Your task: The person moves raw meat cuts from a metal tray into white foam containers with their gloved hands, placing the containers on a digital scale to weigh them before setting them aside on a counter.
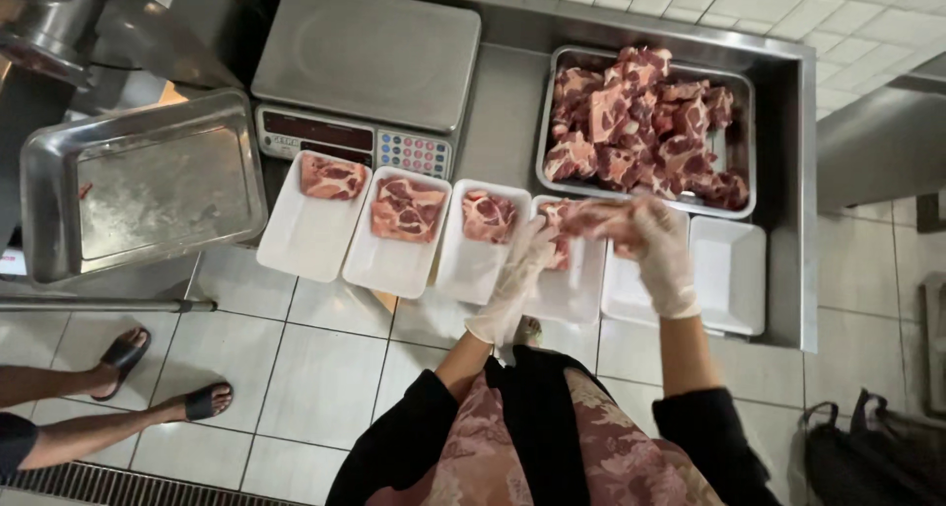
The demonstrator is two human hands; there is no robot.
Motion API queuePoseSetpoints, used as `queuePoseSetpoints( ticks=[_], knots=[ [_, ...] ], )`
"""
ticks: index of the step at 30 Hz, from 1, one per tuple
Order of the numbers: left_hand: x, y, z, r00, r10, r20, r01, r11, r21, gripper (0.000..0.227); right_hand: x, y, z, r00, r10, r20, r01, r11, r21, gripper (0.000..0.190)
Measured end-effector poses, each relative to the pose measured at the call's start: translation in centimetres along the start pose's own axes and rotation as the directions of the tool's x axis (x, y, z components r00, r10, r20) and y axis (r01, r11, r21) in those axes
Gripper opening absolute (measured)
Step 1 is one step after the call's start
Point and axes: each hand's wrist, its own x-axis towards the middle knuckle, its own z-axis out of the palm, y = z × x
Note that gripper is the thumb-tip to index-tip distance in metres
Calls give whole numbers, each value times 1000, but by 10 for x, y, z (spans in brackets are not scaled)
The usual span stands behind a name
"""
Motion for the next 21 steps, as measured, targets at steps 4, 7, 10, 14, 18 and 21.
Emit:
queuePoseSetpoints(
  ticks=[4, 7, 10, 14, 18, 21],
  knots=[
    [-3, 13, 3, 994, 28, -103, -44, 987, -154, 50, 58, -39, -27, 996, -90, -16, 90, 996, 23, 27],
    [-4, 18, 7, 971, -6, -238, 1, 1000, -22, 46, 106, -46, -57, 989, -151, 8, 151, 989, 7, 31],
    [-7, 21, 8, 916, -44, -398, 39, 999, -20, 44, 156, -21, -93, 988, -152, 37, 152, 988, 3, 28],
    [-28, 43, 8, 794, 18, -607, -3, 1000, 26, 36, 263, 89, -188, 564, -788, 247, 379, -19, -925, 54],
    [-8, 1, -40, 697, 79, -713, -59, 997, 52, 34, 273, 77, -137, 632, -655, 414, 293, -293, -910, 51],
    [-6, -20, -61, 639, 90, -764, -72, 996, 57, 34, 269, 73, -73, 980, -119, 160, 141, -149, -979, 80]
  ],
)
